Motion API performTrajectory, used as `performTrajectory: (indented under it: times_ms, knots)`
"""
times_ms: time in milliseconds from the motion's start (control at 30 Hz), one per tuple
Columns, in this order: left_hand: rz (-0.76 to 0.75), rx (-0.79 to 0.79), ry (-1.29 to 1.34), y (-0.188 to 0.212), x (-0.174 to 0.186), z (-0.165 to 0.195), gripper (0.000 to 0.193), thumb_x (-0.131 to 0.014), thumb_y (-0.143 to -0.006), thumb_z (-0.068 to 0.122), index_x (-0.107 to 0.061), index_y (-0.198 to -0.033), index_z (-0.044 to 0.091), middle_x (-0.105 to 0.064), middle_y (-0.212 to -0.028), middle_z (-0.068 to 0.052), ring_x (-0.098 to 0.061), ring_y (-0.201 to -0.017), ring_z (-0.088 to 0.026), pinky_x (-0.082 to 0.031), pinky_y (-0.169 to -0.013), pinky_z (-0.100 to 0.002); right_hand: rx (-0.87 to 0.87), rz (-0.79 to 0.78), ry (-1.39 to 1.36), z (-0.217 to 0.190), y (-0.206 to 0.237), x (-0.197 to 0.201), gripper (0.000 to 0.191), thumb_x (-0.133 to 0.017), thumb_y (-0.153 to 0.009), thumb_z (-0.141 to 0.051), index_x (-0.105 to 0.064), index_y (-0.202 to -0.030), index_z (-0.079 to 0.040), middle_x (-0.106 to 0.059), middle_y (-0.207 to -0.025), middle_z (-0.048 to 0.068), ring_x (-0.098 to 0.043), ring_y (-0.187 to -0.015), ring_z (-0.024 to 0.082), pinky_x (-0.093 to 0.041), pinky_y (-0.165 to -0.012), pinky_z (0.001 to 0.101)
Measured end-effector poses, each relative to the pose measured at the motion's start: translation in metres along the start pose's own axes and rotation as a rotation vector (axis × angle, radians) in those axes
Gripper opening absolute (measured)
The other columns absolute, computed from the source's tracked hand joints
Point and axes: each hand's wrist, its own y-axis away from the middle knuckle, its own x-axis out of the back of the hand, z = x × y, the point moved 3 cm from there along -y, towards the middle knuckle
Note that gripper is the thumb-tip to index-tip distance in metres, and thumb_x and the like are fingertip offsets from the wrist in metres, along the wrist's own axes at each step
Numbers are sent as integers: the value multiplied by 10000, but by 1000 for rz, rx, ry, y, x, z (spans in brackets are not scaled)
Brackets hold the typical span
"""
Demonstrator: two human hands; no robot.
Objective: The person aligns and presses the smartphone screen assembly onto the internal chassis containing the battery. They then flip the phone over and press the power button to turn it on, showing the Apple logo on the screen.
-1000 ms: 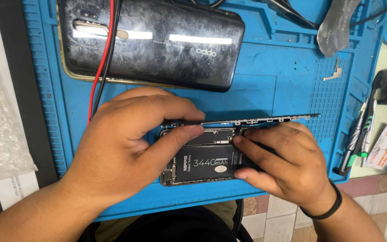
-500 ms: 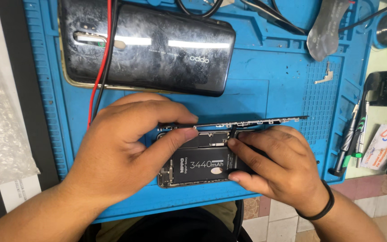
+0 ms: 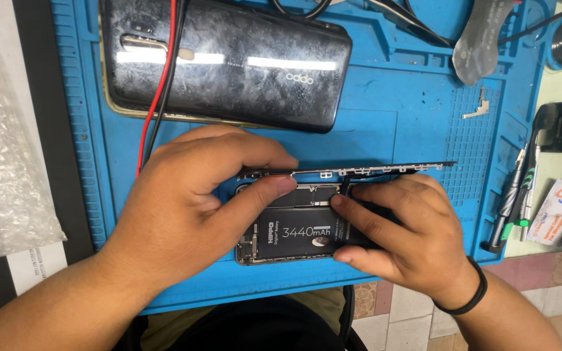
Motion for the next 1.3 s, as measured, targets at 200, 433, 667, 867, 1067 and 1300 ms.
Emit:
performTrajectory:
  times_ms: [200,433,667,867,1067,1300]
  knots:
    - [-7,7,6,1,2,-3,163,-785,-917,125,-733,-1062,73,-772,-999,-41,-754,-925,-168,-577,-816,-300,-25,7,-4,0,-1,-3,482,-789,-793,-470,-768,-1118,-115,-659,-1036,73,-636,-934,260,-489,-843,407]
    - [-13,16,-5,0,3,-2,165,-783,-918,134,-734,-1064,78,-772,-1007,-43,-757,-941,-176,-579,-821,-300,-18,-2,1,-1,-3,-3,464,-807,-798,-449,-771,-1116,-112,-663,-1032,69,-635,-920,254,-487,-826,399]
    - [-8,6,-7,1,4,-6,164,-783,-923,140,-734,-1069,83,-773,-1009,-44,-757,-944,-187,-579,-825,-310,0,54,-12,5,-2,-6,574,-765,-780,-519,-758,-1089,-35,-682,-1008,97,-641,-883,275,-503,-812,404]
    - [5,-20,-30,0,6,-4,164,-782,-924,131,-732,-1071,76,-770,-1009,-53,-750,-958,-202,-573,-840,-321,19,76,-7,3,-2,-8,553,-768,-816,-502,-754,-1089,-20,-686,-1014,103,-652,-885,274,-511,-823,398]
    - [-4,8,8,-1,5,-7,153,-764,-905,123,-722,-1043,75,-761,-976,-48,-748,-922,-187,-575,-805,-309,41,14,74,-3,-4,-7,591,-744,-846,-530,-748,-1131,-13,-667,-1021,105,-651,-885,282,-517,-816,414]
    - [-17,32,3,0,4,-1,161,-780,-916,120,-732,-1062,68,-769,-1000,-45,-756,-928,-179,-579,-811,-296,103,-73,164,-9,-2,0,670,-700,-878,-561,-720,-1209,22,-655,-1058,146,-658,-906,324,-531,-814,427]
